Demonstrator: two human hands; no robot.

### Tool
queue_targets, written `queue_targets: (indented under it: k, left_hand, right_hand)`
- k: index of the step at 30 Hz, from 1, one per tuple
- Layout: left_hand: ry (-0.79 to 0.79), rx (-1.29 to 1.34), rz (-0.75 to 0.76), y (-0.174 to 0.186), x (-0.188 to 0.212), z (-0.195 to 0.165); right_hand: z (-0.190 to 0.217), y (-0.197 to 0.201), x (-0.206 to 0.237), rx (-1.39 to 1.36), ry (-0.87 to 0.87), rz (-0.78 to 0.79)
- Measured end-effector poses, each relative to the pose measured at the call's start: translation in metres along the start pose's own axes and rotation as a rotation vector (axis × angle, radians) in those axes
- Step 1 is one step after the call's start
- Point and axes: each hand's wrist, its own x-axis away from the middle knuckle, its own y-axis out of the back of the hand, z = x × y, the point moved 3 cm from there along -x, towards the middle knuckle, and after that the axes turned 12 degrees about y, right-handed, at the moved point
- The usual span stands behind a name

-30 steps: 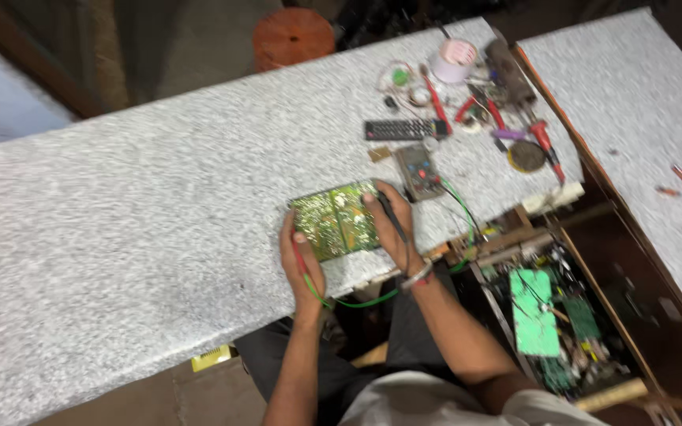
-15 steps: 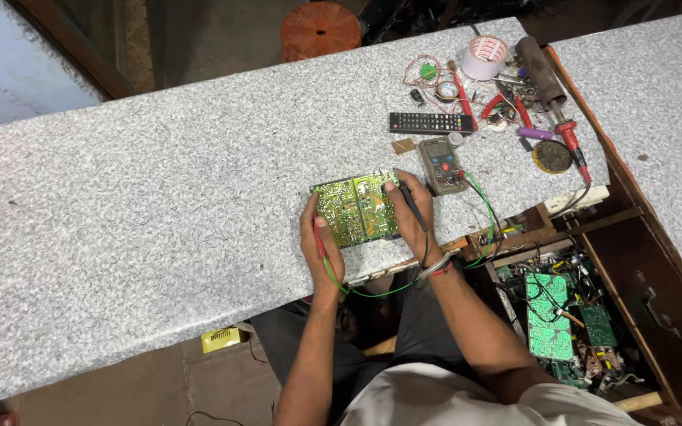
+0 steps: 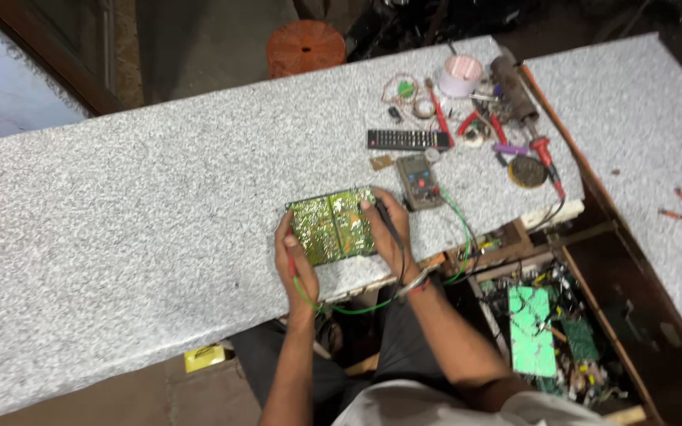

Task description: The person sits at a workbench and tests a green circuit board using multimeter probes, touching probe tips to various points on the board. They reposition the board, hold a cylindrical component against it, and continue probing different spots while reading the multimeter.

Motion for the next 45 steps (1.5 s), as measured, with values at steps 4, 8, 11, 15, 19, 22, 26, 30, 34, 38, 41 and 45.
queue_targets:
  k: [4,8,11,15,19,22,26,30,34,38,41,45]
  left_hand:
    - [0.004,0.004,0.006,-0.003,-0.001,-0.001]
    - [0.006,0.011,-0.024,-0.004,-0.002,-0.002]
    - [-0.023,-0.011,-0.042,-0.004,-0.001,-0.002]
    - [-0.039,-0.028,-0.092,-0.005,-0.002,-0.001]
    - [-0.132,0.033,-0.074,-0.01,-0.011,-0.001]
    - [-0.147,0.001,-0.124,-0.013,-0.015,-0.002]
    - [-0.204,0.018,-0.102,-0.013,-0.016,-0.012]
    - [-0.206,0.193,-0.07,-0.013,-0.018,-0.028]
    - [-0.296,0.126,-0.108,-0.021,-0.01,-0.056]
    - [-0.205,-0.082,-0.197,-0.025,0.001,-0.074]
    - [-0.217,-0.056,-0.192,-0.024,0.008,-0.083]
    - [-0.193,-0.101,-0.154,-0.019,0.006,-0.08]
  right_hand:
    - [-0.007,0.002,0.003,0.024,-0.131,-0.006]
    - [-0.005,0.001,0.001,0.044,-0.096,0.021]
    - [-0.004,-0.001,-0.001,0.002,-0.021,0.014]
    - [-0.004,-0.004,-0.002,0.015,-0.088,0.043]
    - [0.017,-0.004,-0.009,0.092,0.083,0.014]
    - [0.036,-0.006,-0.011,0.123,0.154,0.009]
    - [0.056,-0.007,-0.011,0.119,0.248,0.04]
    - [0.063,-0.006,-0.015,0.125,0.258,0.056]
    - [0.078,0.0,-0.019,0.165,0.525,0.011]
    - [0.077,-0.001,-0.021,-0.007,0.152,0.065]
    - [0.086,0.001,-0.019,0.04,0.293,0.017]
    - [0.086,0.0,-0.016,0.078,0.34,0.034]
